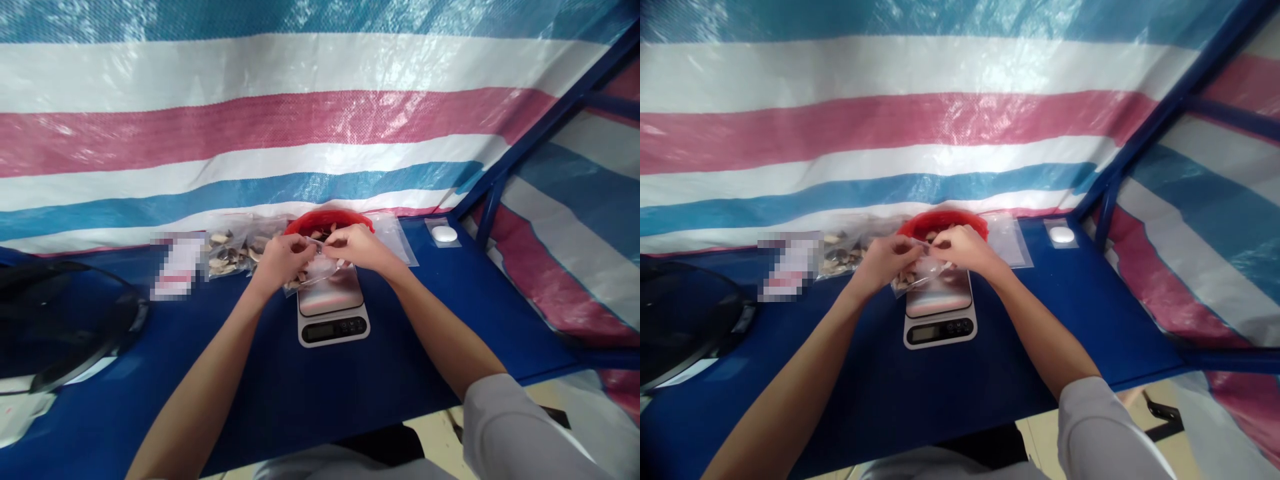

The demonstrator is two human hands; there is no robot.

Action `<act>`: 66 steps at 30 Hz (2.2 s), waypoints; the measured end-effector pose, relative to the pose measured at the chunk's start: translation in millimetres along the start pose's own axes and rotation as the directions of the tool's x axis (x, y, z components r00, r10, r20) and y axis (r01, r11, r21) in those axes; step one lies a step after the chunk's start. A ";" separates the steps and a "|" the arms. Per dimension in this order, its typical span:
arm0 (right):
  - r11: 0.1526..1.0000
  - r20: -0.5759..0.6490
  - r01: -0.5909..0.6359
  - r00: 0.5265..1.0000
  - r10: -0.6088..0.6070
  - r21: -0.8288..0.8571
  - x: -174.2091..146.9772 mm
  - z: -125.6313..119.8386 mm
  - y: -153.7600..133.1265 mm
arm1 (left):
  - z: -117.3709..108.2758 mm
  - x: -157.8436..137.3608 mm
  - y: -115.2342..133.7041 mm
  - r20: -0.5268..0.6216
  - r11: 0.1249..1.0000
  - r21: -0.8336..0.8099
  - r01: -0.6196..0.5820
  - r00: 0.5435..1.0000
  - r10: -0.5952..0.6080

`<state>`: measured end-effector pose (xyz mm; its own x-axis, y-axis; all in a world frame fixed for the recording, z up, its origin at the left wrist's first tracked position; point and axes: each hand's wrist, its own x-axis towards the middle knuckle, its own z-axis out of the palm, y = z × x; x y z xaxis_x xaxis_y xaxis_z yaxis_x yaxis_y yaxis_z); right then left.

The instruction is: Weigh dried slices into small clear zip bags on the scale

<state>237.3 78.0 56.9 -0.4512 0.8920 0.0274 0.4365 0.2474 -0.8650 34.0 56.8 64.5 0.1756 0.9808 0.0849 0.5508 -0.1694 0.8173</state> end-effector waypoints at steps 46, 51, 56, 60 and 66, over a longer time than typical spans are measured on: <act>0.905 0.016 0.024 1.000 -0.019 -0.425 -1.8 -0.5 -25.0 | -3.4 6.2 -35.1 0.319 0.858 0.247 -0.450 0.874 0.366; 0.984 0.074 0.076 0.995 -0.065 -0.163 1.7 -10.7 -12.5 | -7.8 7.2 -34.3 0.307 0.861 0.263 -0.435 0.884 0.353; 0.983 0.065 0.103 0.991 -0.113 0.150 1.0 -24.8 -4.9 | -21.2 5.9 -29.5 0.259 0.902 0.207 -0.378 0.911 0.322; 0.963 0.029 0.103 0.993 -0.113 0.248 0.4 -31.1 -3.1 | -38.5 5.0 -23.2 0.245 0.949 0.154 -0.277 0.941 0.235; 0.944 -0.051 0.159 0.987 -0.151 0.289 -0.3 -35.5 0.7 | -51.6 5.6 -23.4 0.203 0.994 -0.021 -0.105 0.973 0.107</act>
<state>265.4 91.3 74.0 -0.4718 0.8624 0.1834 0.1152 0.2665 -0.9569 -20.0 71.3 75.3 0.3954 0.9168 0.0550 0.5121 -0.2698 0.8154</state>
